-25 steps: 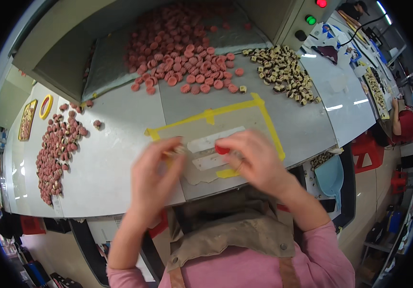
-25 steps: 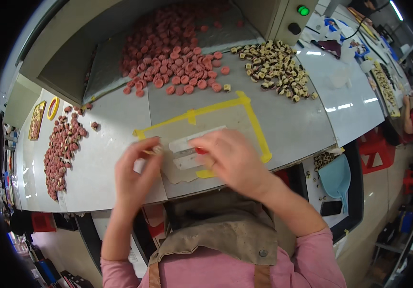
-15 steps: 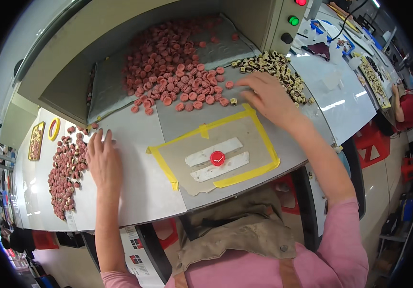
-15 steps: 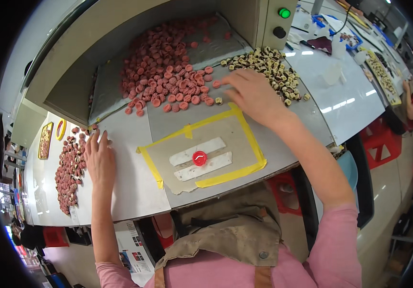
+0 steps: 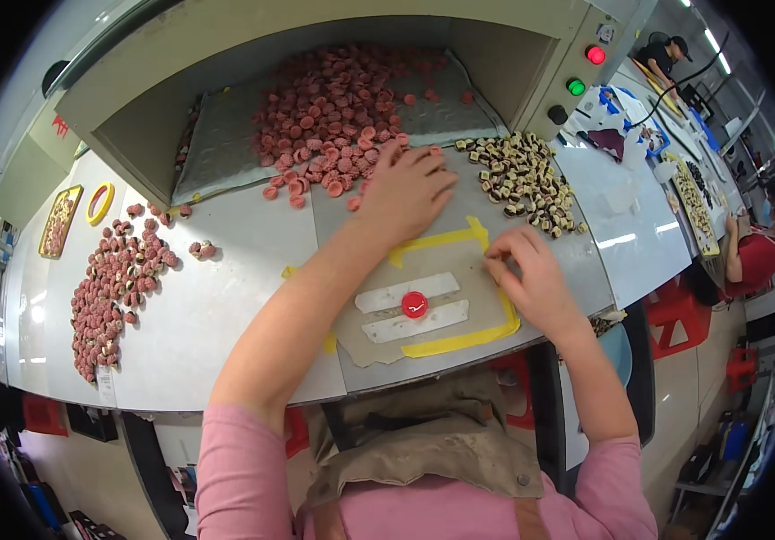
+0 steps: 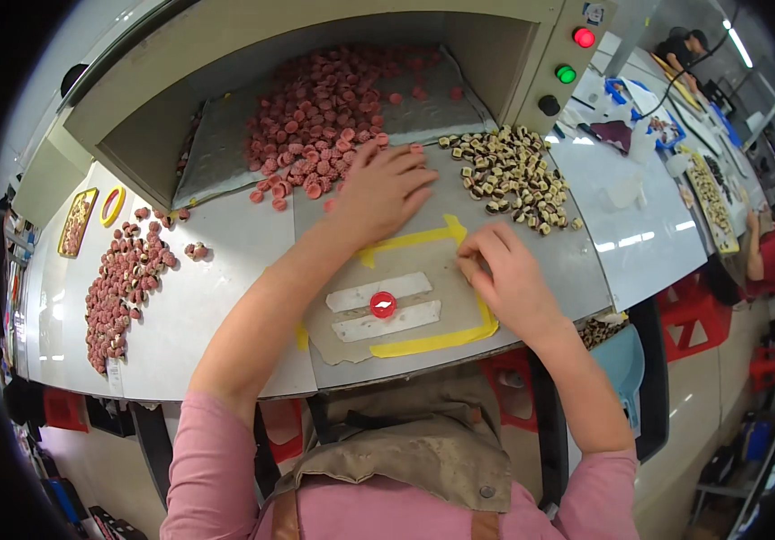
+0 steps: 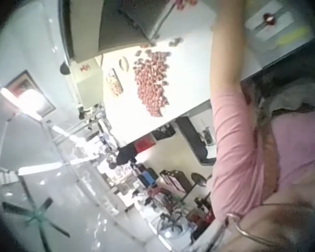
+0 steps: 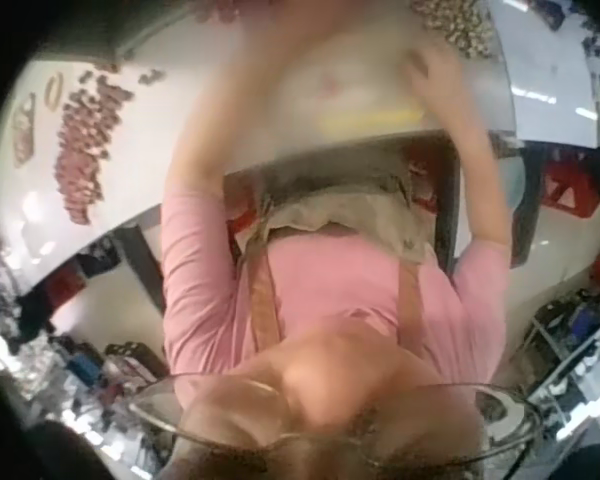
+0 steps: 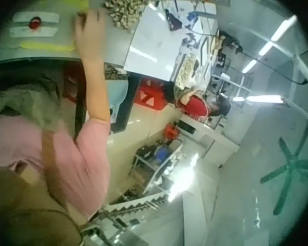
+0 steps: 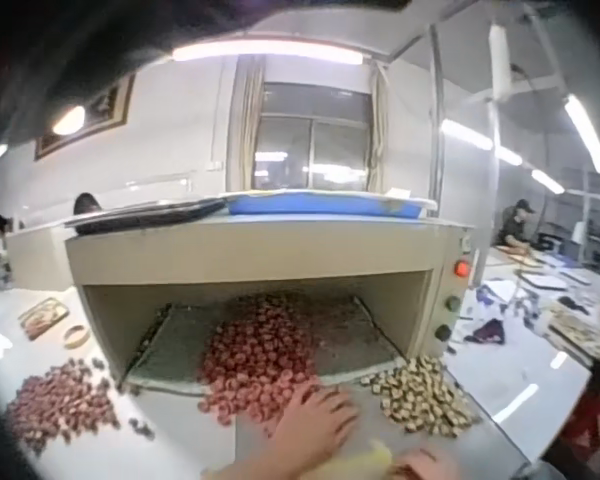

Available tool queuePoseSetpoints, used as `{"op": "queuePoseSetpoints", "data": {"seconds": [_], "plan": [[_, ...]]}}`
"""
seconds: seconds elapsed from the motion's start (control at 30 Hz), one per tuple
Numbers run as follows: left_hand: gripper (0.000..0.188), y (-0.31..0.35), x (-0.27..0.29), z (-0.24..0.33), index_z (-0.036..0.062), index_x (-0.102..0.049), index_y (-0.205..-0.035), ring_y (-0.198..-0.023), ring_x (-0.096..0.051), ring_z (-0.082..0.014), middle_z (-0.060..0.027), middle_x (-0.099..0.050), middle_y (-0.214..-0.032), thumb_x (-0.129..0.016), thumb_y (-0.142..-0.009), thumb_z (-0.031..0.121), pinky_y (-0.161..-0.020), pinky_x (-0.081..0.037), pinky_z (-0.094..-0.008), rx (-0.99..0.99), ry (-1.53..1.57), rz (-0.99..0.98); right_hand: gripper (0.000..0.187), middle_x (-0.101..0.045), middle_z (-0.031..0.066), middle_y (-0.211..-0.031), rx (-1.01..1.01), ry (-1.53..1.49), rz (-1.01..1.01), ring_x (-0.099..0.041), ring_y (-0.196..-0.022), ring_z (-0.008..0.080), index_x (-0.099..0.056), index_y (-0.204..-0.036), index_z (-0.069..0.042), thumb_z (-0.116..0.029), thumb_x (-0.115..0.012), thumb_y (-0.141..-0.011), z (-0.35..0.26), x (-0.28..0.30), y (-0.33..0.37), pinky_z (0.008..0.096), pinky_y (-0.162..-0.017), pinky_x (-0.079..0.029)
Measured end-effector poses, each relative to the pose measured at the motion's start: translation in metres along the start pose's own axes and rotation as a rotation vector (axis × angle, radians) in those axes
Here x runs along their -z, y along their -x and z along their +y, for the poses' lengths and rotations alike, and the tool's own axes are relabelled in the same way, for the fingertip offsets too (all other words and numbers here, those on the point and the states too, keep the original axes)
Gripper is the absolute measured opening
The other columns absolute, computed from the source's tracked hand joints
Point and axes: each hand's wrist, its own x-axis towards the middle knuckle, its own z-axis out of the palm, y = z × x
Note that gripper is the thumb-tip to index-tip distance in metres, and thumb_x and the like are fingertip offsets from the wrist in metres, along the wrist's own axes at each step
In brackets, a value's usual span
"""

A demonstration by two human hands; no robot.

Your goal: The person assembles small craft pieces by dipping parts into glue and pressing them together by hand, placing the assembled pieces onto the table.

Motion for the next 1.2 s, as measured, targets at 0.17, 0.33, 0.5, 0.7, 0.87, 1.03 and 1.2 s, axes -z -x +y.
{"op": "queuePoseSetpoints", "data": {"seconds": [0.17, 0.33, 0.5, 0.7, 0.87, 1.03, 1.2], "plan": [[0.019, 0.022, 0.031, -0.021, 0.0176, -0.065, -0.102, -0.113, -0.053, -0.0163, 0.0023, -0.063, -0.110, -0.060, -0.084, 0.016, -0.108, -0.028, -0.0432, 0.057, 0.038, -0.133, 0.015, -0.055, 0.0124, -0.097, 0.002, 0.058, -0.047, -0.057, -0.086, 0.0271, -0.060, -0.096, -0.001, -0.003, -0.063, -0.082, 0.002, 0.010, 0.016, 0.0345, -0.073, -0.048], [0.028, 0.031, 0.057, -0.016, 0.0144, -0.064, -0.105, -0.107, -0.056, -0.0207, -0.0004, -0.064, -0.105, -0.062, -0.078, 0.006, -0.106, -0.032, -0.0403, 0.035, -0.014, -0.102, 0.016, -0.056, 0.0130, -0.098, 0.159, 0.181, -0.069, -0.059, -0.087, 0.0279, -0.061, -0.097, -0.001, -0.001, -0.062, -0.081, 0.000, 0.001, 0.008, 0.0354, -0.075, -0.049], [0.025, 0.037, 0.109, 0.027, 0.0071, -0.062, -0.112, -0.102, -0.060, -0.0172, -0.0067, -0.061, -0.111, -0.059, -0.087, 0.005, -0.094, -0.045, -0.0315, 0.648, 0.746, -0.049, 0.016, -0.058, 0.0136, -0.091, 0.115, 0.022, -0.194, -0.060, -0.084, 0.0306, -0.061, -0.097, 0.000, -0.002, -0.062, -0.081, -0.016, -0.005, -0.005, 0.0361, -0.074, -0.049], [0.033, 0.087, 0.156, 0.070, -0.0026, -0.053, -0.125, -0.103, -0.060, -0.0169, -0.0070, -0.058, -0.116, -0.054, -0.095, 0.011, -0.091, -0.047, -0.0277, 1.205, 1.379, 0.045, 0.015, -0.059, 0.0143, -0.089, 0.196, 0.022, -0.204, -0.059, -0.082, 0.0313, -0.061, -0.096, 0.000, -0.002, -0.061, -0.082, -0.010, -0.006, -0.009, 0.0359, -0.073, -0.049], [0.036, 0.116, 0.147, 0.098, 0.0003, -0.049, -0.131, -0.091, -0.059, -0.0107, -0.0074, -0.059, -0.111, -0.052, -0.097, 0.011, -0.085, -0.049, -0.0251, 1.273, 1.727, 0.157, 0.014, -0.059, 0.0130, -0.090, 0.121, -0.003, -0.236, -0.059, -0.083, 0.0307, -0.062, -0.097, -0.001, -0.003, -0.061, -0.083, -0.024, -0.006, -0.010, 0.0361, -0.073, -0.048], [0.033, 0.118, 0.139, 0.114, 0.0011, -0.050, -0.128, -0.090, -0.058, -0.0104, -0.0066, -0.059, -0.109, -0.051, -0.098, 0.015, -0.085, -0.048, -0.0248, 1.313, 1.762, 0.176, 0.014, -0.059, 0.0115, -0.092, 0.164, -0.075, -0.257, -0.058, -0.085, 0.0290, -0.062, -0.096, -0.001, -0.004, -0.062, -0.082, -0.052, -0.023, -0.009, 0.0366, -0.074, -0.048], [0.033, 0.123, 0.137, 0.115, 0.0018, -0.049, -0.128, -0.092, -0.058, -0.0108, -0.0062, -0.059, -0.110, -0.051, -0.098, 0.016, -0.086, -0.047, -0.0257, 1.263, 1.812, 0.236, 0.017, -0.057, 0.0098, -0.091, 0.277, 0.117, -0.246, -0.058, -0.088, 0.0270, -0.063, -0.096, -0.003, -0.007, -0.066, -0.079, -0.056, -0.037, -0.009, 0.0359, -0.075, -0.048]]}}
